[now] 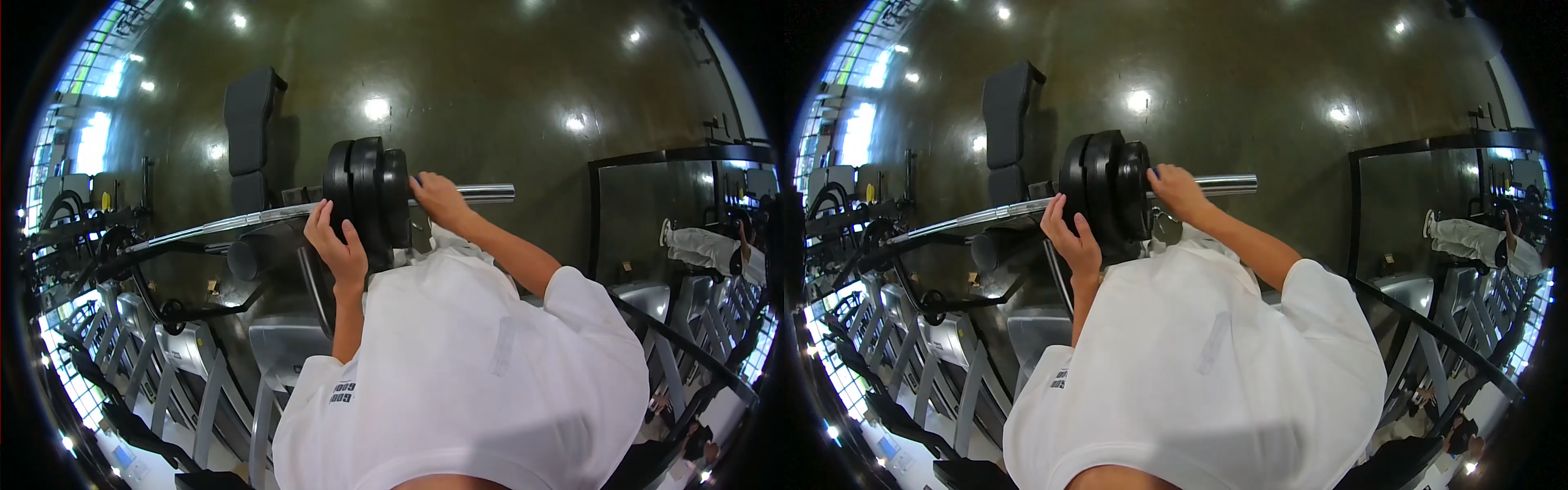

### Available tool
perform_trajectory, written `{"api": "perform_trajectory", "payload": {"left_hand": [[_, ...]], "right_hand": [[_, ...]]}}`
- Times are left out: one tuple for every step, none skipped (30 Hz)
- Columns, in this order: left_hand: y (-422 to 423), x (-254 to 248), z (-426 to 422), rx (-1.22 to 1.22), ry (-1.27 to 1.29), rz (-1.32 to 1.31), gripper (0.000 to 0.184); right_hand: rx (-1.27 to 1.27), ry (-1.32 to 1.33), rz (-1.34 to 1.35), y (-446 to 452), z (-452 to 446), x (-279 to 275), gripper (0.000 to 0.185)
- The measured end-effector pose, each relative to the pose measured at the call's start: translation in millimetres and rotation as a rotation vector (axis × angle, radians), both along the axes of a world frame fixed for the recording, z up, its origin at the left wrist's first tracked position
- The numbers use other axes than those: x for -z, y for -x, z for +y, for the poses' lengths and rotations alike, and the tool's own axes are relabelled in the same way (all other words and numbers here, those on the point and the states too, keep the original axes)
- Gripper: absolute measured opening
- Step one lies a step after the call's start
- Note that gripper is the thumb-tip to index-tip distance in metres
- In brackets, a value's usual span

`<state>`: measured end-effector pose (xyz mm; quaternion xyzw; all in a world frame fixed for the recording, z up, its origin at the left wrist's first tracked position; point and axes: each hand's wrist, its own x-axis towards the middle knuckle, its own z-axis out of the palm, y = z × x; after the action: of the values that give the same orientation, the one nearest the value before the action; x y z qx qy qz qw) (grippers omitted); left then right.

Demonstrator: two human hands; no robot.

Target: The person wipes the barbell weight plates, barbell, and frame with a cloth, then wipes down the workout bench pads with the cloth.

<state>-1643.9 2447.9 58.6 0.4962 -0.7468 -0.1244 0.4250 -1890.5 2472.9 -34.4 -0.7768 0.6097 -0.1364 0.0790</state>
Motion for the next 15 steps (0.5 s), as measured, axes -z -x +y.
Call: {"api": "perform_trajectory", "payload": {"left_hand": [[1,-1,3,-0.011,0.008,-0.009,0.037],[1,0,5,-0.013,0.006,-0.008,0.037],[1,1,5,-0.025,0.023,0.011,0.037],[1,0,4,-0.04,0.044,0.031,0.036],[2,-1,2,-0.054,0.045,0.036,0.036],[1,-3,1,-0.067,0.058,0.054,0.036],[0,-6,3,-0.093,0.072,0.065,0.035],[-2,-10,3,-0.119,0.063,0.066,0.035],[-5,-14,3,-0.173,0.072,0.056,0.035],[-7,-19,4,-0.182,0.045,0.08,0.035],[-10,-21,5,-0.195,0.022,0.109,0.035],[-15,-22,8,-0.215,0.021,0.111,0.036],[-19,-27,11,-0.228,0.046,0.091,0.036],[-23,-27,16,-0.252,0.059,0.095,0.036],[-27,-26,21,-0.272,0.073,0.099,0.036]], "right_hand": [[0.0,0.0,0.002,-10,-4,2,0.046],[0.068,-0.01,-0.003,-19,-5,3,0.047],[0.134,-0.02,-0.007,-22,-3,3,0.049],[0.1,-0.021,0.004,-16,1,-2,0.05],[0.086,-0.02,0.009,-5,7,-8,0.05],[0.125,-0.015,-0.01,10,15,-16,0.052],[0.151,-0.011,-0.035,26,23,-24,0.054],[0.146,-0.08,-0.051,47,31,-35,0.058],[0.133,-0.147,-0.065,72,38,-42,0.062],[0.129,-0.156,-0.141,96,47,-43,0.062],[0.12,-0.167,-0.213,117,53,-43,0.062],[0.115,-0.211,-0.281,136,57,-41,0.063],[0.111,-0.258,-0.347,148,57,-39,0.063],[0.114,-0.417,-0.387,153,52,-48,0.065],[0.122,-0.575,-0.416,155,42,-56,0.067]]}}
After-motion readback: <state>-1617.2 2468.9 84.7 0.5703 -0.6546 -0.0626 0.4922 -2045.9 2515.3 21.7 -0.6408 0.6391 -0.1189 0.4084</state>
